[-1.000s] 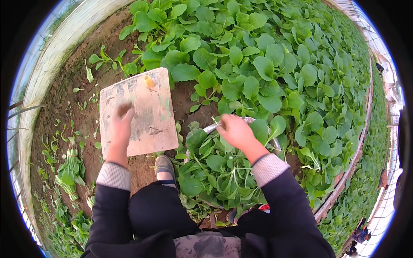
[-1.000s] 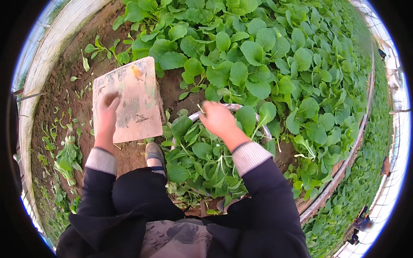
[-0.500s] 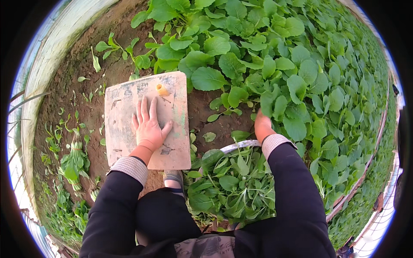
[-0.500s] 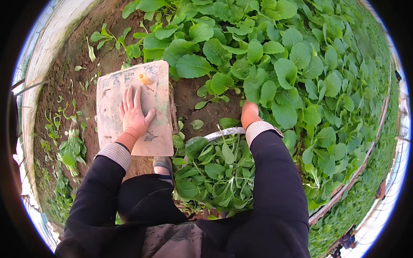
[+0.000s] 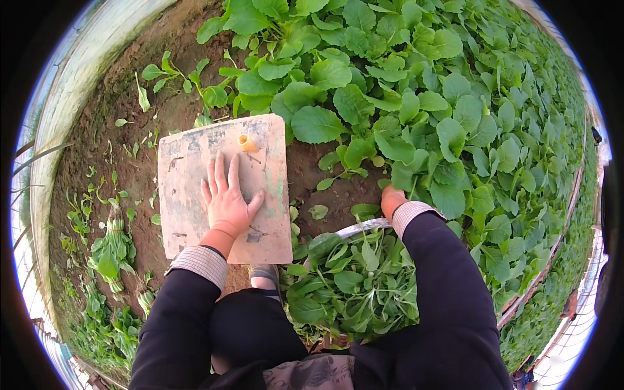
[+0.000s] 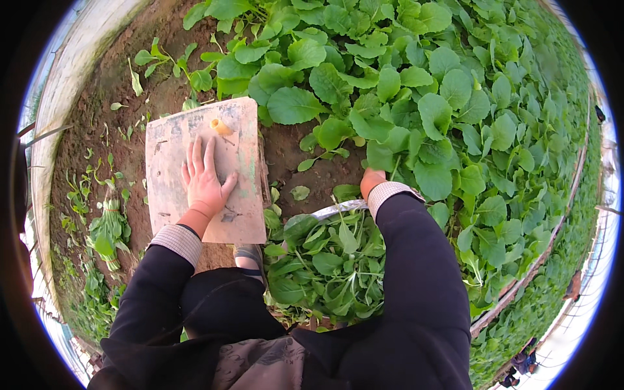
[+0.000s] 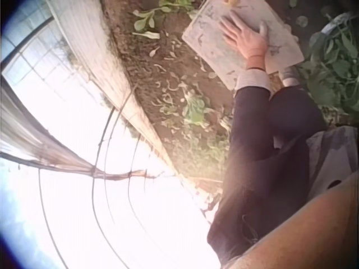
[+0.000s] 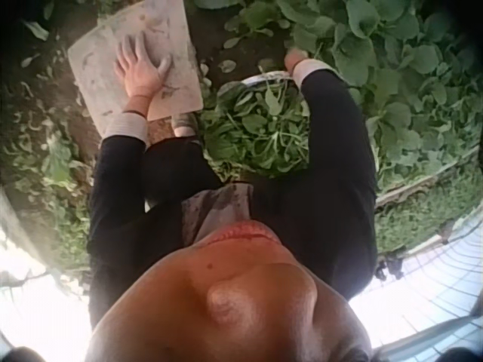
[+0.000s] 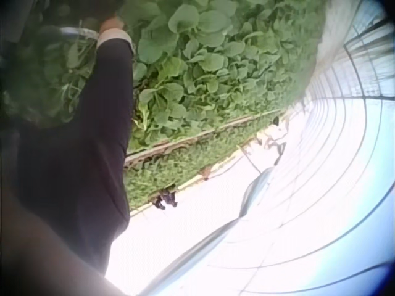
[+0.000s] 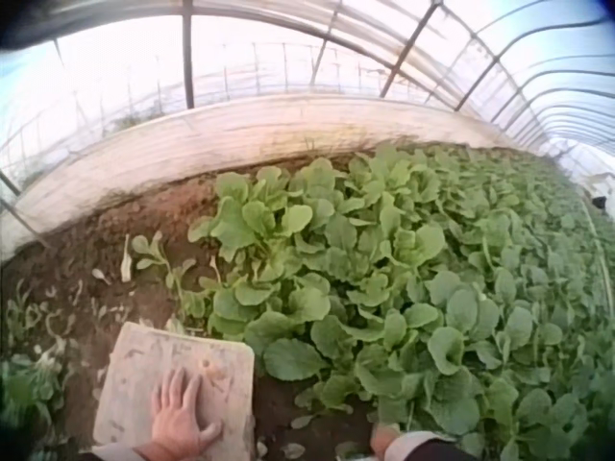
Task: The person harvests leafy green vegetables from a greenhouse bed, pulls them from the soil, and places them into a basket. The person repeatedly gathers and arranges the harvested greens.
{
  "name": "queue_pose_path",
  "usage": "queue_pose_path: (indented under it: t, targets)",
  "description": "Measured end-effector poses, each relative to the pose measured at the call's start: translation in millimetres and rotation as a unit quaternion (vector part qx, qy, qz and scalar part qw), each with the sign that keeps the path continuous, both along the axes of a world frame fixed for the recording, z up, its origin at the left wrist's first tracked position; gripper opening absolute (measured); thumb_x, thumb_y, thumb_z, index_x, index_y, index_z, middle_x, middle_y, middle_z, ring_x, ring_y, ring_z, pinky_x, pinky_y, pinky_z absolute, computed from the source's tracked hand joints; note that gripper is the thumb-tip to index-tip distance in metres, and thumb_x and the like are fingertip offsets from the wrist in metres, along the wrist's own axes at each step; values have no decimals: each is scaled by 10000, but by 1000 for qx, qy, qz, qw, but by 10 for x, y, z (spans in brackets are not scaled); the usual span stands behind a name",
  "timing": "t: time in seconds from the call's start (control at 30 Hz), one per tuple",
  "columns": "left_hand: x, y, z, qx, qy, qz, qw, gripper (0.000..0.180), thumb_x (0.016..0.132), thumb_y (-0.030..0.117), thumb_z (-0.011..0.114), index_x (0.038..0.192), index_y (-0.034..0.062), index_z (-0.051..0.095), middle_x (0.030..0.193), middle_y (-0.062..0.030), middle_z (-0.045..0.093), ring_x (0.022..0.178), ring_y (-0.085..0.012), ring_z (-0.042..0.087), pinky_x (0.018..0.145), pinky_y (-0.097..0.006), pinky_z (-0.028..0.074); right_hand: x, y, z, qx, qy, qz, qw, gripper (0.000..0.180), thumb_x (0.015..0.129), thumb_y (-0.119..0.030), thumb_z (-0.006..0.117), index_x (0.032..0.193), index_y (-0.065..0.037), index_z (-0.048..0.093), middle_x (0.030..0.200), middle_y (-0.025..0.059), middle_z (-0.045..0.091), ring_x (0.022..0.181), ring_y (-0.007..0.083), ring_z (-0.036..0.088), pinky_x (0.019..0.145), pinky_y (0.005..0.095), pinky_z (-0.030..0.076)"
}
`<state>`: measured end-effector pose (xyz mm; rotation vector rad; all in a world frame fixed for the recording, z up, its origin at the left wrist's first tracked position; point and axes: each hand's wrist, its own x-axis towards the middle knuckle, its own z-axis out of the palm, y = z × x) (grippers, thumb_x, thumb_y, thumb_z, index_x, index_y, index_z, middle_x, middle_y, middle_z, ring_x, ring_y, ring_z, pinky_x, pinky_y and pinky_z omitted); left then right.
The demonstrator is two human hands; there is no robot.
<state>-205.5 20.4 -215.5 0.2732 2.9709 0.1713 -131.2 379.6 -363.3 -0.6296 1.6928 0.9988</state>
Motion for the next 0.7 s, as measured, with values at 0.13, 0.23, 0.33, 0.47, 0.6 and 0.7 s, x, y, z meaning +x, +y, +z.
queue_pose_path:
  t: [0.13,0.23,0.33,0.47,0.6,0.7]
  targets:
    - [14,7,19,6,0,-2,1000,895,744,477,630,1468,147,221,1533,-136,127,1427,-328,75,1116,-554,98,-31,-56,103,80,7,7,997,355,844,-302,595,1163,-160,661,1241,63,595,1109,273,565,864,515,445]
    - [6,3,9,4,1,-6,1000,894,747,480,629,1470,150,218,1534,-136,125,1428,-328,73,1117,-550,97,19,125,-184,86,-12,-24,996,422,890,-268,542,1277,-100,537,1319,124,500,1194,308,474,937,500,383]
    - [35,-46,-3,3,0,3,1000,892,752,482,627,1471,153,216,1534,-135,124,1428,-327,73,1118,-549,94,-66,-43,219,54,-21,-104,993,496,951,-211,464,1404,-32,369,1456,178,337,1315,348,333,1072,470,272]
    - [51,-28,-9,-10,15,-1,1000,862,756,447,613,1469,158,223,1528,-125,155,1422,-319,109,1121,-525,108,-51,23,289,43,-9,-120,992,481,937,-218,482,1378,-41,404,1424,174,373,1289,348,363,1054,492,282]
    - [17,-17,-21,-3,11,1,1000,874,751,466,614,1470,160,223,1530,-125,149,1423,-320,103,1120,-533,108,-131,60,292,32,3,-128,991,466,923,-226,500,1351,-50,440,1391,171,409,1262,348,392,1036,514,292]
    - [33,-41,-7,-7,-2,6,1000,900,744,497,622,1473,160,216,1537,-126,126,1428,-325,77,1120,-548,94,-148,35,296,22,7,-131,991,455,913,-232,514,1330,-56,467,1367,168,435,1242,348,414,1022,530,299]
